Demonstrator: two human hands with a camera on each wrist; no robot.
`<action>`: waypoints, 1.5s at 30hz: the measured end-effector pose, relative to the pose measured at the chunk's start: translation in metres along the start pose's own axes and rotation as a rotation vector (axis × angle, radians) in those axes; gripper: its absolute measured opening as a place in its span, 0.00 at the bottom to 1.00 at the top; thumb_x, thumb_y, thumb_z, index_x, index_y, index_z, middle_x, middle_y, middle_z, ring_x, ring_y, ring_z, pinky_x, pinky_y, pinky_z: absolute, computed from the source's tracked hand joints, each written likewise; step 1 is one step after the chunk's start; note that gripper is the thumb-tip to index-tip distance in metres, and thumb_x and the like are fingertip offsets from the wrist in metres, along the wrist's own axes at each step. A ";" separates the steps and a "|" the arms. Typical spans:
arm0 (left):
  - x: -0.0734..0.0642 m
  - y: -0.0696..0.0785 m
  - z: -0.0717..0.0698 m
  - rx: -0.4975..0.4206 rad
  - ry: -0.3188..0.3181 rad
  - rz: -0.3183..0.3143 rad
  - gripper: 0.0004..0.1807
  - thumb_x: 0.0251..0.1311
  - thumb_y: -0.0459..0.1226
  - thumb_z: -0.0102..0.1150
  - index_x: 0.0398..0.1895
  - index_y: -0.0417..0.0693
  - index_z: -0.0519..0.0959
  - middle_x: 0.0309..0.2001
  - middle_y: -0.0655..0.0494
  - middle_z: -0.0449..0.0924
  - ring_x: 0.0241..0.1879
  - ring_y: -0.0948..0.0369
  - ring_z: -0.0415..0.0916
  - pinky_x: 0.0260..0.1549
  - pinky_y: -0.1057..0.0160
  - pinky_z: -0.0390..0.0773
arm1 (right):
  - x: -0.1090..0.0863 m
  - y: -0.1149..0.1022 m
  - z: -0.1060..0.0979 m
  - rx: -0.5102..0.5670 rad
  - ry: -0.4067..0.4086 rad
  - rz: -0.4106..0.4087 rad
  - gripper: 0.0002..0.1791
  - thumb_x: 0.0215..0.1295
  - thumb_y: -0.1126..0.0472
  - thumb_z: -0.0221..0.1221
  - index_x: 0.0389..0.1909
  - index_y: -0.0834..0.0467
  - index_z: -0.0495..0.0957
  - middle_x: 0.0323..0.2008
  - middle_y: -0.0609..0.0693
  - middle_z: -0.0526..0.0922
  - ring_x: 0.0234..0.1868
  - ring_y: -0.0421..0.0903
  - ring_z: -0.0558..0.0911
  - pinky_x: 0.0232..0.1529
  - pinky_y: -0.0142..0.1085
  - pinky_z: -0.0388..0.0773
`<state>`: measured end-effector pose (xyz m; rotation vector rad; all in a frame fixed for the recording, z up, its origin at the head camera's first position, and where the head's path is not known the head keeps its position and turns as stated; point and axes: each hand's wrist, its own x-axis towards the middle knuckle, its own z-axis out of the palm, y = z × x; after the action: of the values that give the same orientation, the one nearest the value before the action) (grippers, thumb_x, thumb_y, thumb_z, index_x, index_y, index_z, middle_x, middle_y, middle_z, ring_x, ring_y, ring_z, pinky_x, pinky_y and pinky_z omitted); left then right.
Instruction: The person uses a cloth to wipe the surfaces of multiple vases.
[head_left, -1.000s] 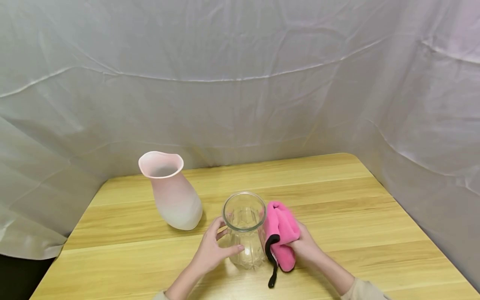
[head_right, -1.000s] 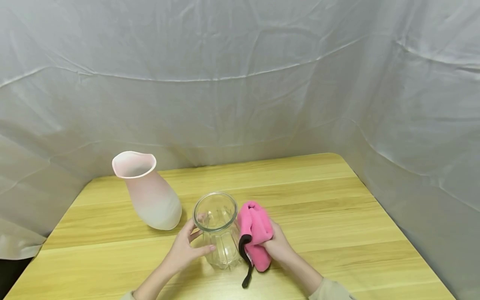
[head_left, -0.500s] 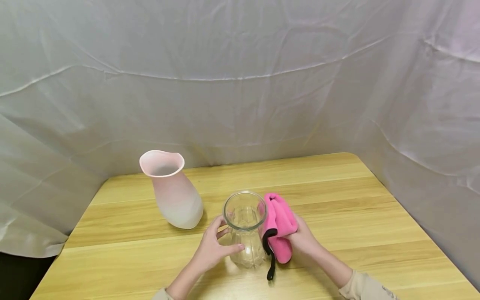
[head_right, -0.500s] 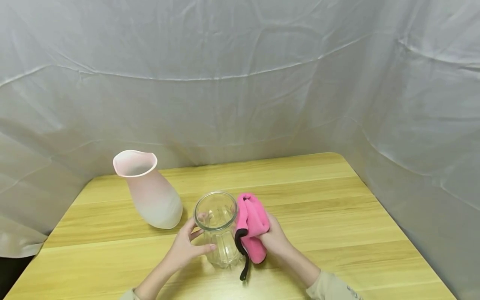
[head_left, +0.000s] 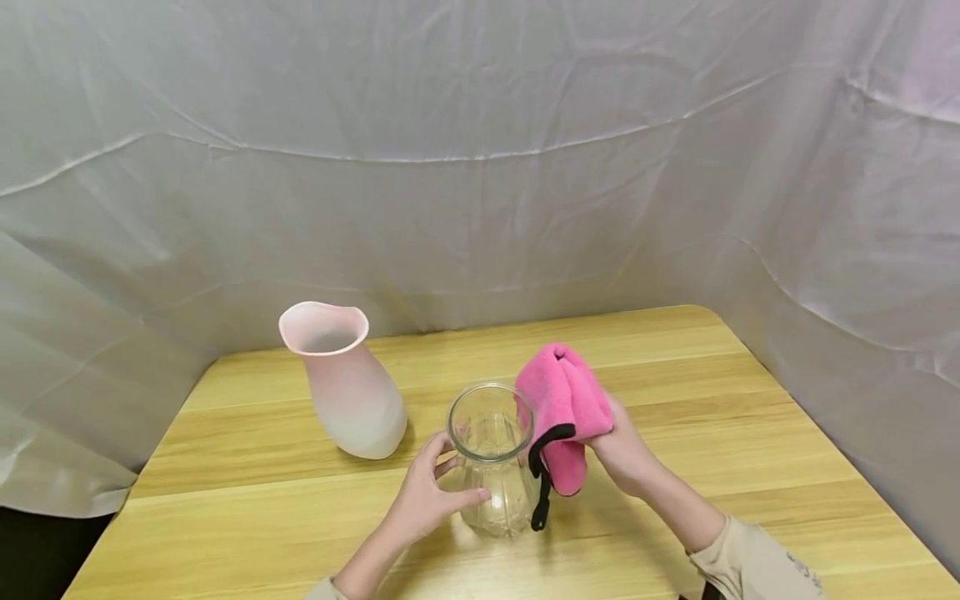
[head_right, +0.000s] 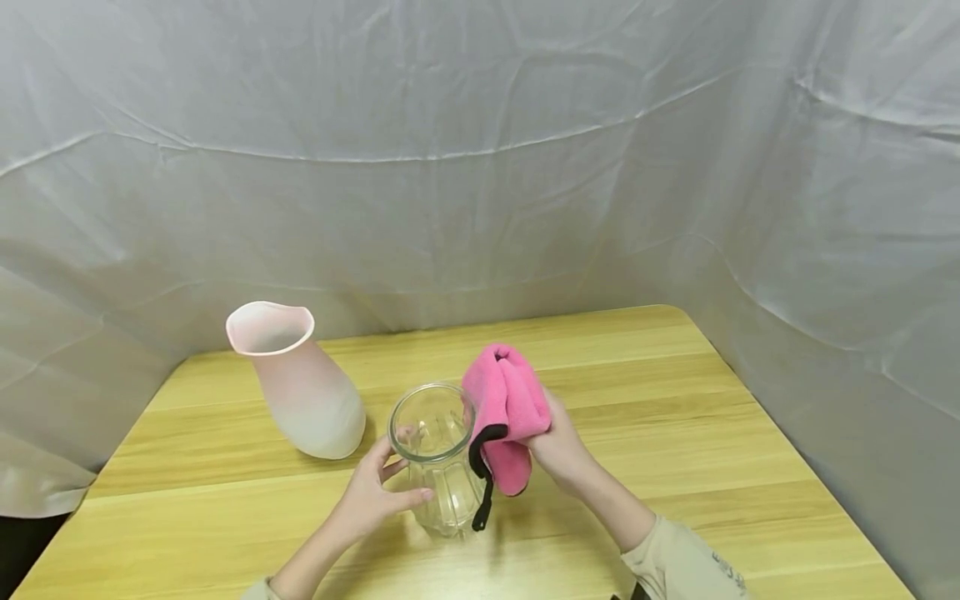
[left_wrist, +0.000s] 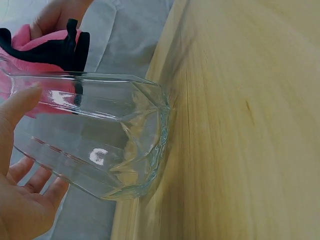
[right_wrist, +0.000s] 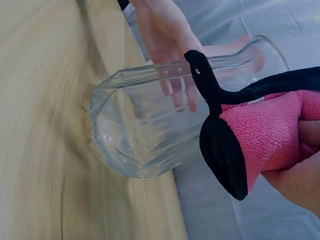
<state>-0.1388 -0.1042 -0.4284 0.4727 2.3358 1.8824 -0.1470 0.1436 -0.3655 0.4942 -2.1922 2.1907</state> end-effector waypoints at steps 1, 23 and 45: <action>0.000 0.000 0.000 0.000 -0.001 -0.001 0.42 0.40 0.38 0.72 0.61 0.43 0.62 0.59 0.47 0.62 0.58 0.45 0.61 0.57 0.55 0.68 | 0.000 -0.001 -0.001 0.003 -0.002 -0.008 0.24 0.51 0.78 0.53 0.47 0.54 0.68 0.39 0.43 0.73 0.39 0.36 0.72 0.39 0.28 0.76; 0.000 0.000 0.002 -0.010 0.006 0.000 0.42 0.40 0.35 0.72 0.61 0.43 0.63 0.59 0.48 0.62 0.58 0.46 0.61 0.58 0.56 0.67 | -0.004 0.016 0.003 -0.127 0.003 -0.022 0.31 0.46 0.77 0.57 0.56 0.71 0.63 0.45 0.54 0.72 0.43 0.36 0.73 0.45 0.28 0.75; 0.000 0.001 0.003 -0.003 0.004 0.022 0.42 0.41 0.33 0.71 0.62 0.43 0.62 0.60 0.46 0.62 0.60 0.48 0.59 0.59 0.60 0.66 | -0.021 0.069 -0.008 -0.250 -0.079 -0.061 0.38 0.42 0.80 0.55 0.61 0.68 0.61 0.53 0.63 0.72 0.51 0.32 0.71 0.55 0.24 0.67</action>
<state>-0.1376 -0.1012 -0.4286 0.4966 2.3388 1.8980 -0.1441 0.1547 -0.4368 0.6368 -2.4105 1.8620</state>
